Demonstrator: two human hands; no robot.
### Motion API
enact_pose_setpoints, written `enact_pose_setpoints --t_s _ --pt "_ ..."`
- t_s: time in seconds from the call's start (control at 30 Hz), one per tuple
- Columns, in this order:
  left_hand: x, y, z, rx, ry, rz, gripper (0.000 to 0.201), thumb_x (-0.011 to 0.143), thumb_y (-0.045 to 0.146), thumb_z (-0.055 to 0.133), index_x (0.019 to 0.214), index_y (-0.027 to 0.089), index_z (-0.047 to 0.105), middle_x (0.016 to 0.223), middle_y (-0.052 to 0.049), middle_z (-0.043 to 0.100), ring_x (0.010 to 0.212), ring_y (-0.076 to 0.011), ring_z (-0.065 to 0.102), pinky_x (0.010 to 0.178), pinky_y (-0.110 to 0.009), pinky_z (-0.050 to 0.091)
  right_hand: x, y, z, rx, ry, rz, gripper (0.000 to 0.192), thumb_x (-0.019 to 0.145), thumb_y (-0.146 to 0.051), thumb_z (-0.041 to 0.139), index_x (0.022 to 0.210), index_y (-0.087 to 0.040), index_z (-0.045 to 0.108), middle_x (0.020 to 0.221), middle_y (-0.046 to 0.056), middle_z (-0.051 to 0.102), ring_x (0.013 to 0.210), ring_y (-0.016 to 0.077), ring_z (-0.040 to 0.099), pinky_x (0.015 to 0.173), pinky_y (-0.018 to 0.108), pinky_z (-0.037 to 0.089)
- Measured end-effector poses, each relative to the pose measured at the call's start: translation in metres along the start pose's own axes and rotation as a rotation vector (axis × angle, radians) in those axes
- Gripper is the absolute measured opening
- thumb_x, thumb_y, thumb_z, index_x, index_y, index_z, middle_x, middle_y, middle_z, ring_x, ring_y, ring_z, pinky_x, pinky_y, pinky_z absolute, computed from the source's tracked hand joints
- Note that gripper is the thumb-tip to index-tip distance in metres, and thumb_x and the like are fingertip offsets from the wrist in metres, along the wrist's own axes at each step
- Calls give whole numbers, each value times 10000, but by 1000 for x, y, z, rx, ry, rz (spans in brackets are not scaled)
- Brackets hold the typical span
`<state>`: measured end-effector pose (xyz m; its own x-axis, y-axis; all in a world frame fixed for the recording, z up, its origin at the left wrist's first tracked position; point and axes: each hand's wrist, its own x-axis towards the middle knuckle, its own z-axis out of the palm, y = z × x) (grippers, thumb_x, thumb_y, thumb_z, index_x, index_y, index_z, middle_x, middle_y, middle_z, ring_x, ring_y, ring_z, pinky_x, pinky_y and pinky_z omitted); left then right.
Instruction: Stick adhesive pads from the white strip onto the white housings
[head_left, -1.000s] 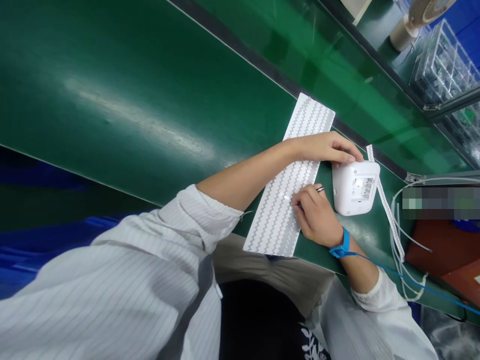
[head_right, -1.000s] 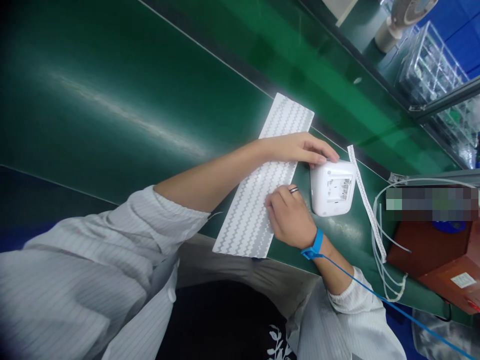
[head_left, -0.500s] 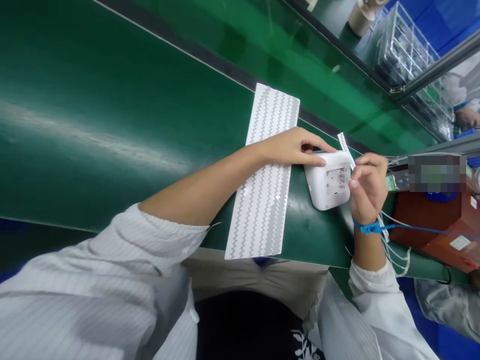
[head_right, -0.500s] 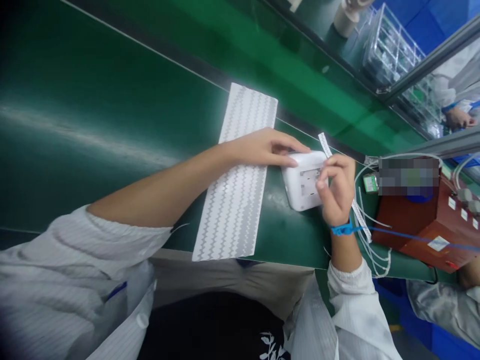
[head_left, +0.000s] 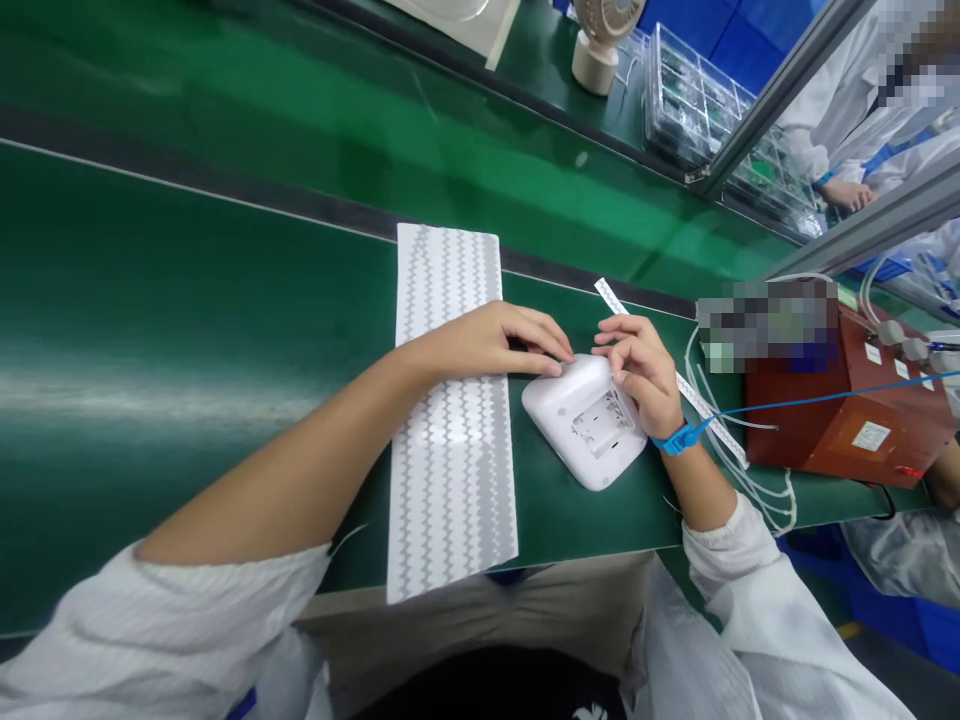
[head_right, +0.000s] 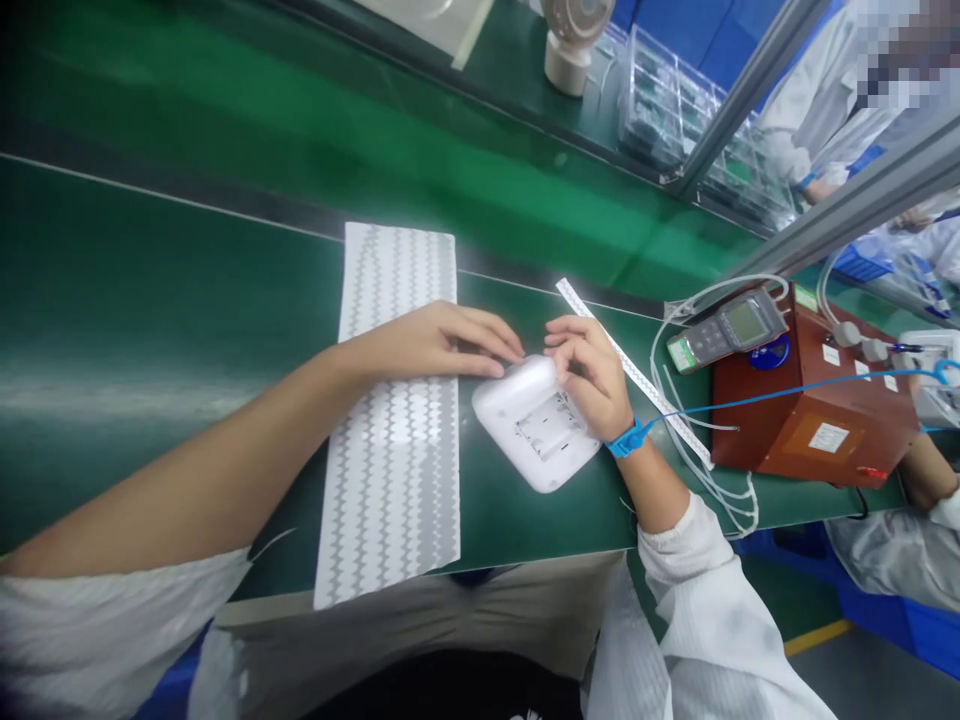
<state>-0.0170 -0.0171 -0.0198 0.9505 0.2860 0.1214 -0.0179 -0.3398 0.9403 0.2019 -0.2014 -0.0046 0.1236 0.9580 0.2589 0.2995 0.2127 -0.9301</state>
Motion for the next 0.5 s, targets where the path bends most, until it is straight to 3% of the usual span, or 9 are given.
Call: enact_pose_setpoints --t_s 0.33,0.4,0.5 --pt "0 -4 -3 99 -37 -7 377 989 649 813 1091 315 956 1296 -75 886 1183 -271 838 1101 -359 656 1 16 5 -141 -37 -90 159 990 -359 666 891 -240 628 1409 151 674 1227 312 717 1183 558 611" --pt "-4 -17 -7 149 -40 -49 314 993 647 796 1038 381 958 1263 -20 897 1170 -269 850 1091 -352 668 4 15 8 -195 -86 -16 117 958 -251 681 888 -243 587 1436 153 694 1249 286 725 1229 513 598" --pt "-7 -54 -14 231 -71 -107 276 956 705 787 1124 542 932 1343 88 882 1247 -320 852 1102 -404 702 13 14 8 -253 -151 82 205 965 -153 734 879 -242 571 1530 151 688 1296 256 733 1268 455 583"
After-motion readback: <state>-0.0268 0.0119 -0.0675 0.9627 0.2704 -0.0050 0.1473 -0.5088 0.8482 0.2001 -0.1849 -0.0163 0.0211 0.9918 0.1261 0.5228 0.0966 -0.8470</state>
